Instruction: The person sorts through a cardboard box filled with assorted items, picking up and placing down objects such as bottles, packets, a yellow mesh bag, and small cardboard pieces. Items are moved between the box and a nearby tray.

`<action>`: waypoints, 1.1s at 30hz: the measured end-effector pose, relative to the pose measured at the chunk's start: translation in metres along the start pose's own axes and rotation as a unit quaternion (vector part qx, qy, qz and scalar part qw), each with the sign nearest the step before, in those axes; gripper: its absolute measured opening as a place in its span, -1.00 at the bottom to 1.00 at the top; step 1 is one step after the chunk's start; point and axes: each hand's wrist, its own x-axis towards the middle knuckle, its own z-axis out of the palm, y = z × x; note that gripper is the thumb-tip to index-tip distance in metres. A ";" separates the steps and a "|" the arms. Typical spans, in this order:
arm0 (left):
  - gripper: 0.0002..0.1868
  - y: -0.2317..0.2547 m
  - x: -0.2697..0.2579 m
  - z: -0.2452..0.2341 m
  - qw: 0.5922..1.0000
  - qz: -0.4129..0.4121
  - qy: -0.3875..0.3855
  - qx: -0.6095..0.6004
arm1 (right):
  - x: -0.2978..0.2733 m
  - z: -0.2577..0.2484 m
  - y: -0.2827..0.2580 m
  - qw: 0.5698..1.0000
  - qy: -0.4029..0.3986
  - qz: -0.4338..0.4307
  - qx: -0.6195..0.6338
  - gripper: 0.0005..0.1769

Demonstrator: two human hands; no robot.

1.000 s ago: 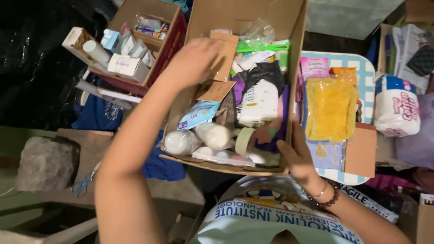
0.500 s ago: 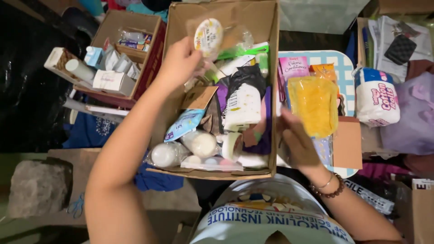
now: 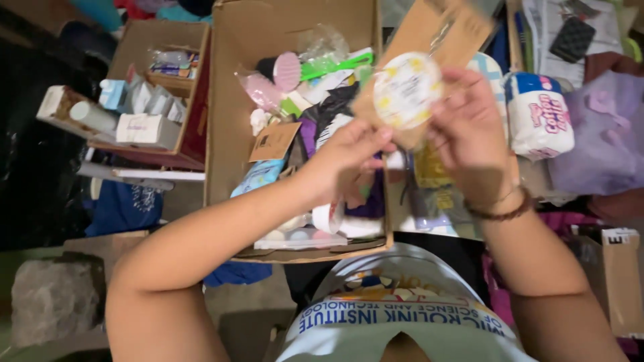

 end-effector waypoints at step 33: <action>-0.37 0.028 -0.002 -0.196 0.635 -0.143 0.045 0.757 | 0.078 0.113 0.030 0.643 -0.404 -0.092 -0.644 -0.55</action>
